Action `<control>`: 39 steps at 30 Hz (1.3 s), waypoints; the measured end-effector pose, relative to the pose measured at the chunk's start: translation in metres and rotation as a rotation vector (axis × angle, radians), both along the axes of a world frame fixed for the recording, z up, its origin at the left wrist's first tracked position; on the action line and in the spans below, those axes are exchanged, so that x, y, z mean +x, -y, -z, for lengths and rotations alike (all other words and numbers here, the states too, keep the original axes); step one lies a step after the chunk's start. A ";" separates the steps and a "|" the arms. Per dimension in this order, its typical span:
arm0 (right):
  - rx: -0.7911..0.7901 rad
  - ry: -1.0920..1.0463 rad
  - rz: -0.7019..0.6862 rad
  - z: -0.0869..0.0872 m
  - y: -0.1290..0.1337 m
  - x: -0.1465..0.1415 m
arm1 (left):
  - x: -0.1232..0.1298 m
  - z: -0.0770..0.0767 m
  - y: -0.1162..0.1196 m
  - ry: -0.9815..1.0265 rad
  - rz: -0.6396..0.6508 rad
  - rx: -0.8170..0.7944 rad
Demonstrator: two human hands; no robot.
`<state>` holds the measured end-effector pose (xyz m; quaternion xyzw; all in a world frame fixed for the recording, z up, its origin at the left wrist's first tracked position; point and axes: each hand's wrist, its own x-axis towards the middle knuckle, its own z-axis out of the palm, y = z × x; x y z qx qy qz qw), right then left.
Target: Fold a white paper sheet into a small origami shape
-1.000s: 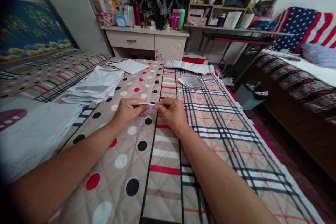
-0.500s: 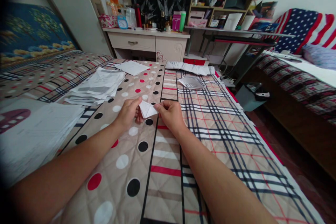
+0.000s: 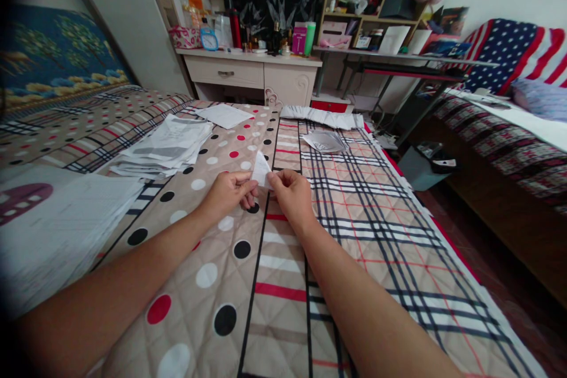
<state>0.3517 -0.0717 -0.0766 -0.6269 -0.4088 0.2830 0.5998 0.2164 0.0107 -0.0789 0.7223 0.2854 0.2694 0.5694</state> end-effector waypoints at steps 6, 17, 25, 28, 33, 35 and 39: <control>-0.067 -0.111 -0.044 -0.002 0.002 0.009 | -0.004 0.004 -0.002 -0.042 -0.075 0.402; -0.115 -0.033 -0.154 -0.006 0.003 0.007 | -0.008 -0.005 0.001 -0.074 -0.110 0.550; 0.020 0.006 -0.103 -0.004 0.000 0.007 | -0.011 -0.006 -0.005 -0.049 0.010 0.431; 0.085 -0.069 -0.049 -0.006 0.001 0.004 | -0.008 -0.005 -0.004 0.025 -0.025 0.337; 0.037 -0.278 -0.037 -0.009 0.004 -0.003 | -0.001 -0.001 -0.004 0.216 -0.232 0.216; 0.000 -0.290 -0.079 -0.007 0.004 -0.004 | 0.000 -0.001 -0.004 0.239 -0.230 0.122; 0.009 -0.026 -0.048 -0.001 0.002 -0.001 | -0.001 0.000 -0.002 0.185 -0.239 0.107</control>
